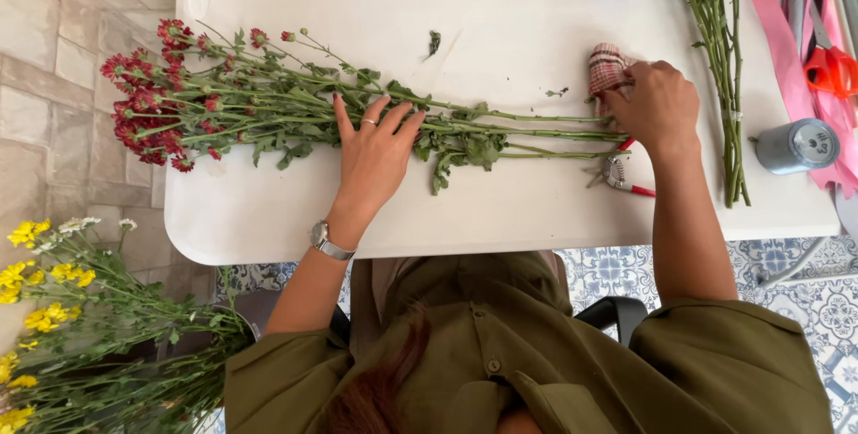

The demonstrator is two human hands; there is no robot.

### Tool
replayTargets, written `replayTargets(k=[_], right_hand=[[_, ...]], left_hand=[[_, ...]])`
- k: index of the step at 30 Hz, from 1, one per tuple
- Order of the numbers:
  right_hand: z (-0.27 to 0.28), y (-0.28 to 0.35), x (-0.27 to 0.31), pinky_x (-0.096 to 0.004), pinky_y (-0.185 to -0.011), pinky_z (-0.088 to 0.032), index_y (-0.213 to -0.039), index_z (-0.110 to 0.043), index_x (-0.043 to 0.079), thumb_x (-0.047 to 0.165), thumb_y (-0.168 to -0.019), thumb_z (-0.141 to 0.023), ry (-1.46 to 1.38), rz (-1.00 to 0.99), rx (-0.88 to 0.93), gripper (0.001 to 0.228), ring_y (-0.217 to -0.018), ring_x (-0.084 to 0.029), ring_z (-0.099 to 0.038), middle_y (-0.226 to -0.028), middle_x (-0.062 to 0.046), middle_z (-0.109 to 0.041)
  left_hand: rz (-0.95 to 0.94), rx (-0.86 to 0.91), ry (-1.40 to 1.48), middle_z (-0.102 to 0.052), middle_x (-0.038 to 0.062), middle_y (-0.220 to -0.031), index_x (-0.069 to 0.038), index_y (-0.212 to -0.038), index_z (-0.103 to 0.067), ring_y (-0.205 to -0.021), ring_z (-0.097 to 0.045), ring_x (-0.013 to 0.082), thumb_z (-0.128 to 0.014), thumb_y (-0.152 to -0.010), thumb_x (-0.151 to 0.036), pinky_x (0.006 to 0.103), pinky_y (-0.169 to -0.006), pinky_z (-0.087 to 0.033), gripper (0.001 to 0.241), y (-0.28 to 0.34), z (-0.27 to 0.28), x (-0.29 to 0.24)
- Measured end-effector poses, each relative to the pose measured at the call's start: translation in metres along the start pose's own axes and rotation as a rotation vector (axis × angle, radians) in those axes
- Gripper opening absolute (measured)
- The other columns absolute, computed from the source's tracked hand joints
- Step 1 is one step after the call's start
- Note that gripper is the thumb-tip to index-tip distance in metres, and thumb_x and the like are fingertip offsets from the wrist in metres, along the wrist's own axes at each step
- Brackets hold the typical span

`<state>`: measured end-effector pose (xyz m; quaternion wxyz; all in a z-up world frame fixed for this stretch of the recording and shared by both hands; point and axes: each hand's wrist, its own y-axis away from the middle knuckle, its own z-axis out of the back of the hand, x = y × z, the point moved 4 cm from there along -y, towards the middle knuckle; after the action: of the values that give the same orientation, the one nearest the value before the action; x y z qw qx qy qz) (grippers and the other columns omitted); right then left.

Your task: The person trims individual stems from a bunch of flowers using shears and removes dried leaves by hand.

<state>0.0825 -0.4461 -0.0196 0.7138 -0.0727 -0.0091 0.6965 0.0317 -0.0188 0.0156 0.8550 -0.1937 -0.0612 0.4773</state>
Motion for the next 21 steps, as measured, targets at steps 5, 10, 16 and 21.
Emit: replayTargets(k=[5,10,16,21], right_hand=[[-0.001,-0.009,-0.029,-0.053,-0.060,-0.051,-0.098,-0.074,0.008,0.024,-0.098,-0.061,-0.121,0.076,-0.105,0.020,-0.068,-0.046,-0.065,-0.079,-0.018,-0.071],[0.063,0.008,-0.020,-0.040,-0.075,-0.048,-0.124,-0.073,-0.001,0.002,-0.107,-0.055,-0.533,0.146,-0.236,0.025,-0.079,-0.027,-0.062,-0.092,-0.011,-0.071],[0.130,0.050,0.066,-0.039,-0.074,-0.047,-0.139,-0.070,-0.005,-0.011,-0.104,-0.052,-0.658,0.464,-0.148,0.039,-0.079,-0.026,-0.061,-0.096,-0.013,-0.070],[0.123,0.068,0.113,-0.055,-0.095,-0.053,-0.124,-0.073,-0.002,-0.017,-0.089,-0.064,-0.675,0.656,-0.177,0.039,-0.119,-0.048,-0.066,-0.122,-0.024,-0.074]], left_hand=[[0.003,0.042,0.044,-0.072,0.002,-0.126,-0.017,-0.126,-0.072,-0.126,-0.060,0.0302,-0.066,-0.097,-0.006,0.0808,-0.112,-0.013,0.032,-0.001,-0.008,0.003],[0.021,-0.019,0.072,-0.073,-0.001,-0.122,-0.017,-0.122,-0.074,-0.120,-0.061,0.0256,-0.065,-0.104,-0.022,0.0806,-0.110,-0.014,0.021,-0.005,0.004,-0.004],[-0.086,0.060,0.044,-0.059,0.008,-0.150,-0.016,-0.143,-0.062,-0.145,-0.045,0.0319,-0.047,-0.109,-0.051,0.0772,-0.116,-0.005,0.050,-0.028,-0.003,-0.032],[-0.260,0.226,0.142,-0.051,0.022,-0.150,-0.006,-0.151,-0.047,-0.141,-0.044,0.0419,-0.071,-0.093,-0.053,0.0758,-0.115,-0.016,0.079,-0.047,-0.031,-0.047]])
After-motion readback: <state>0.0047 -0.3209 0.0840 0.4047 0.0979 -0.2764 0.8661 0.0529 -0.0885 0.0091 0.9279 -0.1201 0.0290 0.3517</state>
